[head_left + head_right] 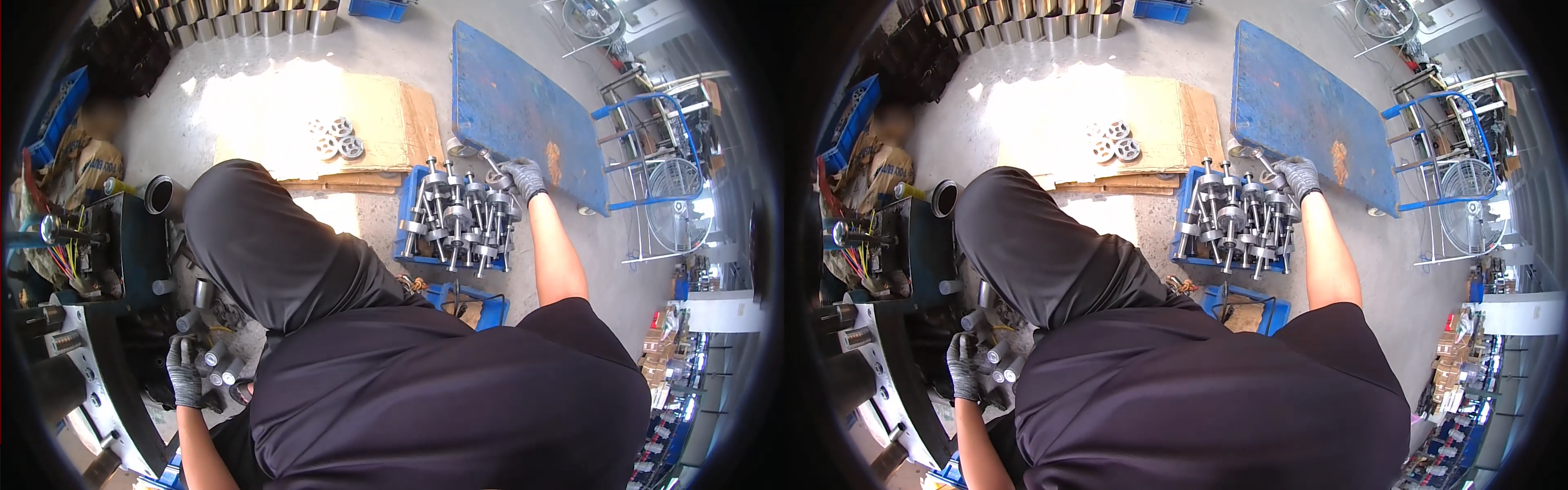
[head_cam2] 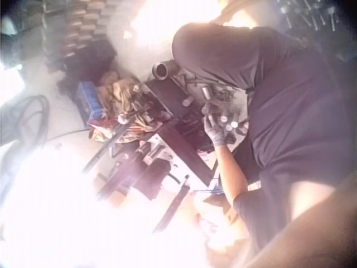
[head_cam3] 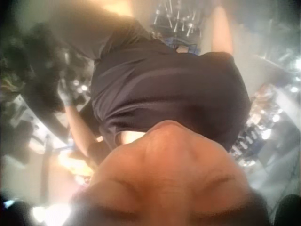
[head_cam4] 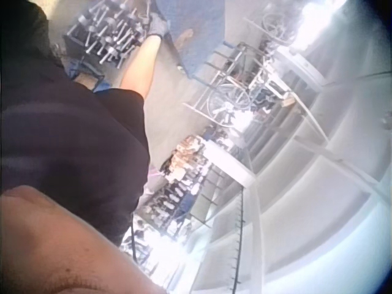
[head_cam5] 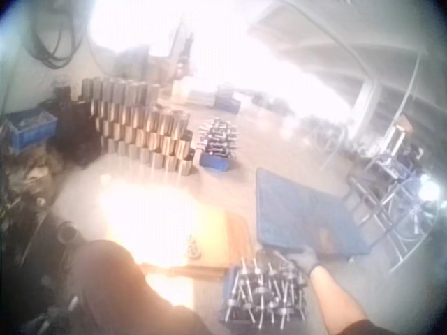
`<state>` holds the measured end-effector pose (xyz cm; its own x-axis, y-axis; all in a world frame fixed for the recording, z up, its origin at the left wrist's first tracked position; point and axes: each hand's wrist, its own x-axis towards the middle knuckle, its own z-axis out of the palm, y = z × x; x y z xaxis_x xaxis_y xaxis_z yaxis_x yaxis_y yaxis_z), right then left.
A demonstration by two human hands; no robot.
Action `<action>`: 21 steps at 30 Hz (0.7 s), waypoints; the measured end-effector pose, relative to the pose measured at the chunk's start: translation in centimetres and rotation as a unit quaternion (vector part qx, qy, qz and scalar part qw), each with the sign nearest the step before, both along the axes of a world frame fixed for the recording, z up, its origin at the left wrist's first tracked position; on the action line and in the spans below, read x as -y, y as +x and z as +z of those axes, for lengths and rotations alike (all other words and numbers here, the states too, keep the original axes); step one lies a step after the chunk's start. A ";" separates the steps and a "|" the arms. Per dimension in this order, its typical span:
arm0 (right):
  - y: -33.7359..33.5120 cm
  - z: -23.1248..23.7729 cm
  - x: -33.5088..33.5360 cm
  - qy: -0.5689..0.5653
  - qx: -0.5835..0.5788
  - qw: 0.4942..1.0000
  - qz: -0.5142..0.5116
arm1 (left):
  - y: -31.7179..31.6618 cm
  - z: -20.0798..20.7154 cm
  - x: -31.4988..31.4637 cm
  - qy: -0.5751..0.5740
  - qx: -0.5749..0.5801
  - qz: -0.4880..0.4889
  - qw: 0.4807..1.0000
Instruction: The person uses a press machine to assemble metal parts, placing cylindrical components into the press and operating a lever to join them, before moving finished assemblies into a blue bin.
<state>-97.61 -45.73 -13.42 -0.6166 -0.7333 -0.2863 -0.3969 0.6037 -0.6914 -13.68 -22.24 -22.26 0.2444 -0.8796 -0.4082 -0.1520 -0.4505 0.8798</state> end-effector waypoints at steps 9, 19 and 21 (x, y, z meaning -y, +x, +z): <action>-3.2 -8.2 1.8 -0.009 0.255 0.933 -0.252 | -0.8 0.7 1.1 0.017 0.055 -0.008 0.998; -2.8 -14.6 4.1 -0.027 0.329 0.878 -0.346 | -1.1 0.3 2.2 0.063 0.166 -0.039 0.983; -3.1 -14.5 3.9 0.081 0.226 0.936 -0.257 | -1.4 0.1 2.0 0.044 0.204 -0.061 0.976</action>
<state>-100.71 -49.64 -27.95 -0.6651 -0.2971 -0.6851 0.2861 0.7460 -0.6013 -15.07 -24.27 -22.17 0.2978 -0.8784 -0.3737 -0.5382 -0.4778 0.6943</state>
